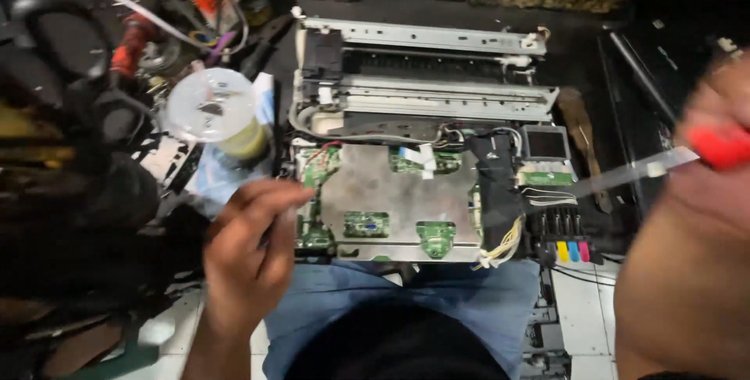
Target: The person uses a red screwdriver to remove screws from a metal cover on a disassembled printer. They then lift the metal cover off the mainboard and place it on the table, exposing the internal circuit board.
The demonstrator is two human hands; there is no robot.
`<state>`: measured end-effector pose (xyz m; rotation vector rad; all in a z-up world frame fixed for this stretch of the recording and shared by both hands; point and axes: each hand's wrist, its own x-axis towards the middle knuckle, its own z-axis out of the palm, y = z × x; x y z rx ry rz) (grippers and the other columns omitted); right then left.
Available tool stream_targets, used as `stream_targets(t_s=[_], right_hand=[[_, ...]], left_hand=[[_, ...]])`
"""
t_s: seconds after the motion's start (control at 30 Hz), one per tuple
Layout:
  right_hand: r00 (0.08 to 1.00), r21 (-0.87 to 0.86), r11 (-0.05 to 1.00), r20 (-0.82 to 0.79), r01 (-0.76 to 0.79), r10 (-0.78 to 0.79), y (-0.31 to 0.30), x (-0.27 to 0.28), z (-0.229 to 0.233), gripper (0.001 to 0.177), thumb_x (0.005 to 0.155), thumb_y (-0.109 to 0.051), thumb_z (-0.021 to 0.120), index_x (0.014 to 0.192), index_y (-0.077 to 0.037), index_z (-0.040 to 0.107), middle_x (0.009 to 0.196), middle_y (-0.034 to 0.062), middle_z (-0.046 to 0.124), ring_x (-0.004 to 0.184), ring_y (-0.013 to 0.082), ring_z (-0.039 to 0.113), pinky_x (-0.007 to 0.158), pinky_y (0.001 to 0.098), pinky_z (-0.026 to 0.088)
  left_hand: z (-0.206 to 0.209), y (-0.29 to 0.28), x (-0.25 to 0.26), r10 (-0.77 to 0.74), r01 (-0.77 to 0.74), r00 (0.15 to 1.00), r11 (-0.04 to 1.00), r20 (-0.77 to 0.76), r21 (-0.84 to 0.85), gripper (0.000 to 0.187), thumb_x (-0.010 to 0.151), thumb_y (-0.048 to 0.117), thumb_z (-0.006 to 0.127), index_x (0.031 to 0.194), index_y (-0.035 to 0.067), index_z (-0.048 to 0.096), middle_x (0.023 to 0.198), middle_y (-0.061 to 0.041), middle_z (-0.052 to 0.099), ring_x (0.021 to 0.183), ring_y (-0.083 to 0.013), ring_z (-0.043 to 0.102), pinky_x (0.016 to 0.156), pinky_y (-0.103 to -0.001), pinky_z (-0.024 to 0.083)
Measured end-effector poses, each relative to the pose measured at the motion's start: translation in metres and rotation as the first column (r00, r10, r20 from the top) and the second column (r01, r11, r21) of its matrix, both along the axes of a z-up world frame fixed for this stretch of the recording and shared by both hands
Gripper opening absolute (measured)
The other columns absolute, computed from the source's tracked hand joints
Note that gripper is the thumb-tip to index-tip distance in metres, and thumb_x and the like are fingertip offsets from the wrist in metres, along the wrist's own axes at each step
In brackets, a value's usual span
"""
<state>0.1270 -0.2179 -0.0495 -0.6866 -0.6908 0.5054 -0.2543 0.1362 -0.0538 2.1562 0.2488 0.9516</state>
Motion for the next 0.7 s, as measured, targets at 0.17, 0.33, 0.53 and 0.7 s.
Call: stream_targets(t_s=[0.17, 0.33, 0.53, 0.7], right_hand=[[0.957, 0.047, 0.998, 0.288, 0.031, -0.043, 0.203, -0.13, 0.113, 0.026, 0.093, -0.038, 0.07, 0.102, -0.018, 0.056, 0.091, -0.0032, 0.043, 0.078, 0.0148, 0.04, 0.075, 0.0356, 0.039], [0.886, 0.058, 0.993, 0.448, 0.106, -0.121, 0.292, -0.178, 0.12, 0.042, 0.095, -0.054, 0.057, 0.096, -0.013, 0.048, 0.082, 0.0031, 0.043, 0.062, 0.0146, 0.042, 0.051, 0.0291, 0.032], [0.925, 0.083, 0.992, 0.359, 0.1, -0.123, 0.322, -0.185, 0.11, 0.033, 0.1, -0.039, 0.062, 0.096, -0.008, 0.05, 0.077, 0.0108, 0.043, 0.051, 0.0197, 0.036, 0.043, 0.0305, 0.031], [0.882, 0.09, 0.992, 0.456, 0.087, -0.119, 0.329, -0.182, 0.101, 0.04, 0.101, -0.046, 0.063, 0.099, -0.009, 0.049, 0.076, 0.0105, 0.042, 0.051, 0.018, 0.035, 0.042, 0.0303, 0.032]], left_hand=[[0.008, 0.024, 0.031, -0.169, 0.167, 0.984, 0.985, 0.054, 0.05, 0.021, 0.104, 0.001, 0.052, 0.122, 0.0, 0.064, 0.116, -0.019, 0.066, 0.11, -0.0307, 0.069, 0.097, -0.037, 0.056], [0.004, 0.044, 0.051, -0.303, 0.307, 0.952, 0.946, -0.047, 0.106, 0.027, 0.102, 0.004, 0.059, 0.129, 0.003, 0.06, 0.116, -0.012, 0.066, 0.11, -0.0275, 0.067, 0.099, -0.038, 0.052], [-0.024, 0.053, 0.066, -0.215, 0.215, 0.977, 0.968, -0.009, 0.127, 0.015, 0.099, 0.009, 0.065, 0.111, 0.001, 0.068, 0.098, -0.009, 0.072, 0.094, -0.0294, 0.071, 0.086, -0.04, 0.053], [-0.048, 0.058, 0.077, -0.071, 0.077, 0.997, 0.984, -0.042, 0.161, 0.023, 0.096, 0.024, 0.07, 0.112, 0.008, 0.076, 0.107, -0.005, 0.078, 0.106, -0.024, 0.072, 0.095, -0.039, 0.05]])
